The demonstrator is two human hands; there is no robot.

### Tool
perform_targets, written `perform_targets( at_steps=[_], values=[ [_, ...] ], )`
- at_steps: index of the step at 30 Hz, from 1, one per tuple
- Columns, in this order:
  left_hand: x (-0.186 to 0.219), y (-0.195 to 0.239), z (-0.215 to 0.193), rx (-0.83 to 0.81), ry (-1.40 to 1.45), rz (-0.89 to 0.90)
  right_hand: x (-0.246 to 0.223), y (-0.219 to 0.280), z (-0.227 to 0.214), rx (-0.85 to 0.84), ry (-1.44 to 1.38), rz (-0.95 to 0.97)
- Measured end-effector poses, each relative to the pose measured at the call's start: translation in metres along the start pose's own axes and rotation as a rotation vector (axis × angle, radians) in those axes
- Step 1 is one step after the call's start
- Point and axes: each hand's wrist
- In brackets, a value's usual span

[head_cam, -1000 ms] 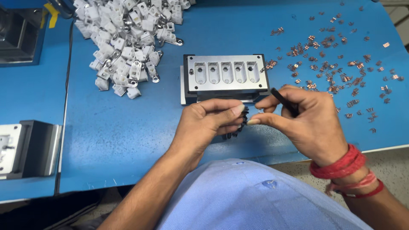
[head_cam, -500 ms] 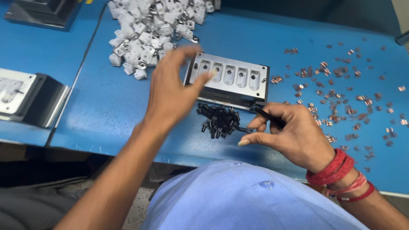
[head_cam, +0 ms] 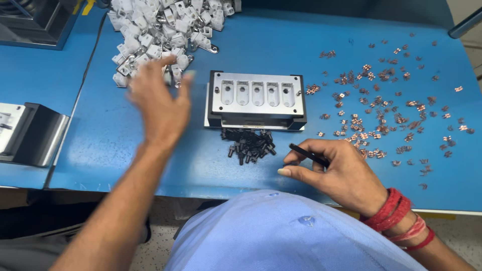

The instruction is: The person assembles small electrical components by inserting copper-colored metal pieces into white plastic housings using a black tool. The person repeatedly picks up housings, inserts the metal pieces, and places the assembled units on the table.

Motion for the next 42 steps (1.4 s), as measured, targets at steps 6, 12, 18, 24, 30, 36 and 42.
perform_targets(
  at_steps=[6,12,18,24,30,36,42],
  values=[
    [-0.057,-0.035,-0.050,-0.271,-0.364,0.466,-0.015,0.000,0.015,-0.130,-0.003,0.111],
    [0.000,-0.018,-0.060,-0.223,0.023,0.532,-0.045,0.001,0.029,-0.005,-0.221,-0.231],
    [0.070,0.020,-0.057,-0.468,0.551,0.200,-0.077,-0.011,0.035,0.091,-0.353,0.013],
    [0.098,0.014,-0.067,-0.561,0.669,0.051,-0.053,-0.016,0.035,-0.018,-0.558,-0.067],
    [0.108,0.017,-0.052,-0.550,0.578,-0.152,-0.042,0.020,0.021,0.285,-0.030,-0.314],
    [0.132,0.023,-0.046,-0.554,0.533,-0.203,-0.067,0.049,-0.011,0.385,-0.353,-0.663],
    [0.136,0.027,-0.044,-0.567,0.691,-0.161,-0.050,0.030,-0.003,0.333,-0.417,-0.703]
  ],
)
Point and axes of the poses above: each hand's wrist, its own y-axis away from the middle knuckle, its own z-axis out of the palm, x = y × z, and after that the axes turned 11 degrees about z, right-handed
